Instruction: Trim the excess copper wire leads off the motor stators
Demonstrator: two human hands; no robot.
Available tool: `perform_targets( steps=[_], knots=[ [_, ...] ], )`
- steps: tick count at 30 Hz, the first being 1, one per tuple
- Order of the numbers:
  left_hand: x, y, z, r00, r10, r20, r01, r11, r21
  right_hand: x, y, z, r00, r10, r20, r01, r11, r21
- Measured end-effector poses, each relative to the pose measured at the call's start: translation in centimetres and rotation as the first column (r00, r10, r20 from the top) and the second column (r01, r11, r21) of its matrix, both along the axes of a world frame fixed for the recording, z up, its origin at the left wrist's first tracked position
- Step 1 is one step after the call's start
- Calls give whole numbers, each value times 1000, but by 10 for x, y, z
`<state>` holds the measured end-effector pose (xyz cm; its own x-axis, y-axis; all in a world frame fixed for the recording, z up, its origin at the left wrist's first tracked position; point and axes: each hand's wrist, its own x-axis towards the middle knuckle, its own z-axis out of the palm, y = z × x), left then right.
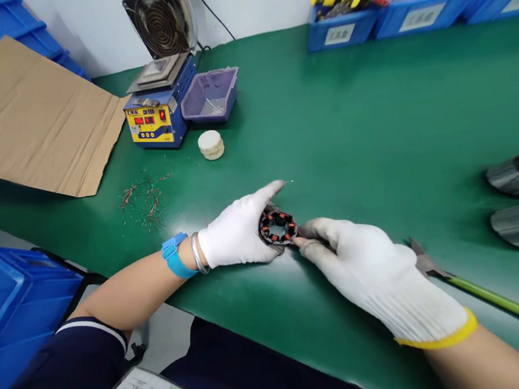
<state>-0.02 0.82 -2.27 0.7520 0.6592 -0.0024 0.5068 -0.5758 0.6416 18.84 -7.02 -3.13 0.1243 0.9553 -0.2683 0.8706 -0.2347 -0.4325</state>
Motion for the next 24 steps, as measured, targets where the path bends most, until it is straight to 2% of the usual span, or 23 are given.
perform_targets(
  steps=[4, 7, 10, 13, 19, 22, 24],
  knots=[
    [1, -2, -8, 997, -2, 72, -2, 999, 53, 1, 3, 8, 1000, 3, 13, -2, 995, -95],
    [3, -4, -11, 990, -51, 130, 45, 998, 53, 4, 3, 9, 992, -19, -122, -3, 983, -181],
    [4, -3, -8, 988, -107, 109, 102, 994, 44, 9, 1, 5, 945, -79, -317, -4, 968, -251],
    [5, -1, -3, 990, -133, 50, 128, 988, 90, 10, -2, 4, 891, -164, -423, 38, 956, -291],
    [9, -2, -6, 979, -195, 63, 187, 976, 113, 6, 0, 14, 806, -250, -536, 67, 939, -337],
    [11, -4, -12, 976, -209, 63, 198, 969, 147, 10, 5, 15, 759, -251, -601, 29, 935, -355],
    [12, -5, -15, 978, -201, 56, 188, 965, 182, 16, 8, 11, 754, -225, -618, -11, 935, -354]
  ],
)
